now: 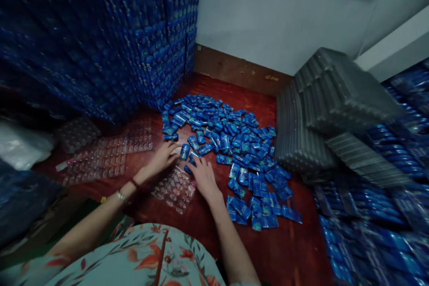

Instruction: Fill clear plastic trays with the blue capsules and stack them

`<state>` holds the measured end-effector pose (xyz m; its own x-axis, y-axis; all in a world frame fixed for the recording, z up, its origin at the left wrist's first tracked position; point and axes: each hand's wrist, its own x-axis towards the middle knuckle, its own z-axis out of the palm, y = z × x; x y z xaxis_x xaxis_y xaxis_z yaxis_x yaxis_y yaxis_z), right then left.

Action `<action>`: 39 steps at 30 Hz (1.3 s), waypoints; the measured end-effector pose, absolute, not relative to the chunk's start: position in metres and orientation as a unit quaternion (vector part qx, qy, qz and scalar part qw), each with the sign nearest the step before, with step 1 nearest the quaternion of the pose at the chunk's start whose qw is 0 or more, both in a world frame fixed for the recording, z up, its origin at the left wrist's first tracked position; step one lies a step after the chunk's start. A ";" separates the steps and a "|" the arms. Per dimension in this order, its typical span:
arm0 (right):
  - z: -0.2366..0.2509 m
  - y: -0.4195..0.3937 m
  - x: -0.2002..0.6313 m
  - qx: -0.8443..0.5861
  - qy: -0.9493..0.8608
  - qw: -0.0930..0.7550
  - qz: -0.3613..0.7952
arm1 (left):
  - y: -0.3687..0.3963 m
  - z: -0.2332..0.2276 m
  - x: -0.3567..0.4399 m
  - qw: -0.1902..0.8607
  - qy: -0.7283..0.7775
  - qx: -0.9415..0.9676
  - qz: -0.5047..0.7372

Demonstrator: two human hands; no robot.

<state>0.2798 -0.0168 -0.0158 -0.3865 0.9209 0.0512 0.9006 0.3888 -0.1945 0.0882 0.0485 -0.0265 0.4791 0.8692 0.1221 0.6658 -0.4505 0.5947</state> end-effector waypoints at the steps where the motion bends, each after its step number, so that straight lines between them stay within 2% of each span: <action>1: -0.015 -0.013 0.276 -0.535 -0.841 0.050 0.057 | 0.065 -0.026 0.091 0.252 0.451 0.836 0.185; 5: -0.016 0.004 0.275 -0.503 -0.863 0.014 0.051 | 0.106 -0.030 0.106 0.290 0.401 0.865 0.085; 8: -0.021 0.007 0.292 -0.504 -0.857 0.058 0.090 | 0.111 -0.039 0.110 0.299 0.395 0.865 0.081; 11: -0.031 -0.003 0.310 -0.559 -0.788 0.203 0.157 | 0.105 -0.048 0.102 0.329 0.413 0.838 0.137; 15: -0.043 -0.029 0.305 -0.656 -0.531 0.459 0.277 | 0.088 -0.053 0.082 0.351 0.473 0.774 0.233; 18: -0.046 -0.048 0.279 -0.628 -0.397 0.548 0.385 | 0.074 -0.055 0.069 0.364 0.485 0.740 0.292; 21: -0.048 -0.061 0.255 -0.620 -0.403 0.547 0.392 | 0.061 -0.060 0.056 0.435 0.490 0.684 0.320; 25: -0.051 -0.068 0.249 -0.655 -0.500 0.476 0.309 | 0.047 -0.067 0.040 0.525 0.497 0.601 0.339; 28: -0.050 -0.067 0.257 -0.650 -0.540 0.435 0.310 | 0.038 -0.065 0.029 0.490 0.493 0.615 0.373; 32: -0.038 -0.068 0.268 -0.638 -0.545 0.449 0.308 | 0.016 -0.048 0.022 0.412 0.503 0.656 0.383; 36: -0.028 -0.084 0.264 -0.606 -0.582 0.424 0.338 | -0.017 -0.028 0.024 0.402 0.510 0.667 0.366; 39: -0.033 -0.096 0.256 -0.580 -0.644 0.386 0.315 | -0.039 -0.020 0.029 0.390 0.511 0.688 0.337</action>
